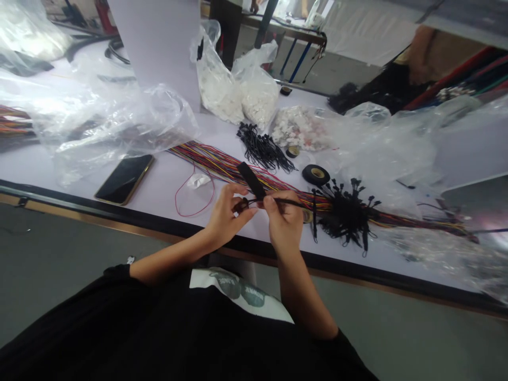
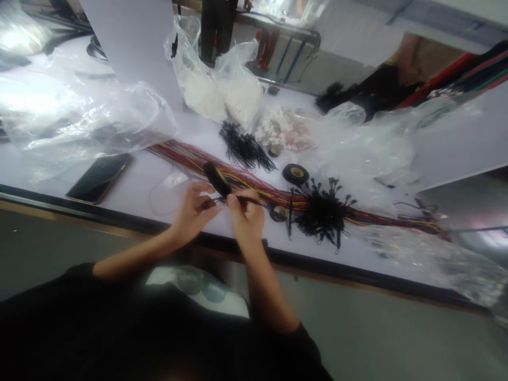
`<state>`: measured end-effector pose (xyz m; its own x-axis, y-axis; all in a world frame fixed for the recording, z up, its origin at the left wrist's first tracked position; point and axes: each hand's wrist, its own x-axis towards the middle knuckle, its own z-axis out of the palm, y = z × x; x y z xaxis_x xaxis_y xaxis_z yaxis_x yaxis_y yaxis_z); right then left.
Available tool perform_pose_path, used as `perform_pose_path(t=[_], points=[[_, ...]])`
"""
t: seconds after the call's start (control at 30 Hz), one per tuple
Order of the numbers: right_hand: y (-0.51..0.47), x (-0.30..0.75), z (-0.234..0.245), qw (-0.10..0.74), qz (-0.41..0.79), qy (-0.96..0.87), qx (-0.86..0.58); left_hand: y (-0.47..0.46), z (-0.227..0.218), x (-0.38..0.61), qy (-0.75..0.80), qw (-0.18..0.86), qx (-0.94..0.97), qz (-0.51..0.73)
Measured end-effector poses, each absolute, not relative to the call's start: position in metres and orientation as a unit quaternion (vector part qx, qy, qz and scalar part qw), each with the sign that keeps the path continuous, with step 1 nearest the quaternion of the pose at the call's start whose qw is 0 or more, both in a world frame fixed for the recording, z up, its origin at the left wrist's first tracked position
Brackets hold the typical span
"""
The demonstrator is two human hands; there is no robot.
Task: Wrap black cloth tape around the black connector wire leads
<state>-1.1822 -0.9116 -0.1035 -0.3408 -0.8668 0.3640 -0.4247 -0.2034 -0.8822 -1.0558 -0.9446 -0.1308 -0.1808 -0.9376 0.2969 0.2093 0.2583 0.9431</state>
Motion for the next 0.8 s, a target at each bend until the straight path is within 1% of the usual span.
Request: perform_pose_path(t=[0.07,0.17,0.23,0.27,0.33,0.4,0.47,0.53,0.57,0.63,0.7,0.8], points=[[-0.911,-1.183,-0.103,0.183,-0.548,0.595,-0.558,-0.948,-0.132,-1.056,-0.499,0.535,0.308,-0.607],[-0.909,-1.182,-0.102,0.192,-0.528,0.576,-0.594,-0.96,-0.132,-1.053,-0.466,0.412,0.233,-0.748],[-0.91,-1.182,-0.104,0.218,-0.534,0.575,-0.581,-0.966,-0.13,-1.049,-0.452,0.352,0.19,-0.797],[-0.91,-1.182,-0.106,0.233,-0.547,0.576,-0.561,-0.967,-0.128,-1.047,-0.451,0.351,0.18,-0.801],[-0.913,-1.183,-0.109,0.268,-0.584,0.574,-0.508,-0.966,-0.124,-1.041,-0.477,0.39,0.178,-0.768],[-0.917,-1.186,-0.112,0.3,-0.617,0.56,-0.463,-0.962,-0.12,-1.033,-0.537,0.423,0.177,-0.708],[-0.919,-1.19,-0.112,0.305,-0.626,0.554,-0.456,-0.961,-0.116,-1.026,-0.598,0.404,0.156,-0.674],[-0.919,-1.194,-0.109,0.275,-0.618,0.556,-0.483,-0.962,-0.116,-1.023,-0.63,0.354,0.111,-0.683],[-0.919,-1.195,-0.107,0.26,-0.61,0.551,-0.507,-0.963,-0.118,-1.025,-0.631,0.345,0.103,-0.688],[-0.917,-1.196,-0.102,0.233,-0.595,0.532,-0.556,-0.965,-0.121,-1.032,-0.624,0.378,0.138,-0.67],[-0.916,-1.196,-0.099,0.206,-0.585,0.519,-0.588,-0.964,-0.124,-1.041,-0.628,0.429,0.209,-0.614],[-0.916,-1.193,-0.101,0.182,-0.604,0.523,-0.573,-0.961,-0.125,-1.051,-0.671,0.438,0.269,-0.534]])
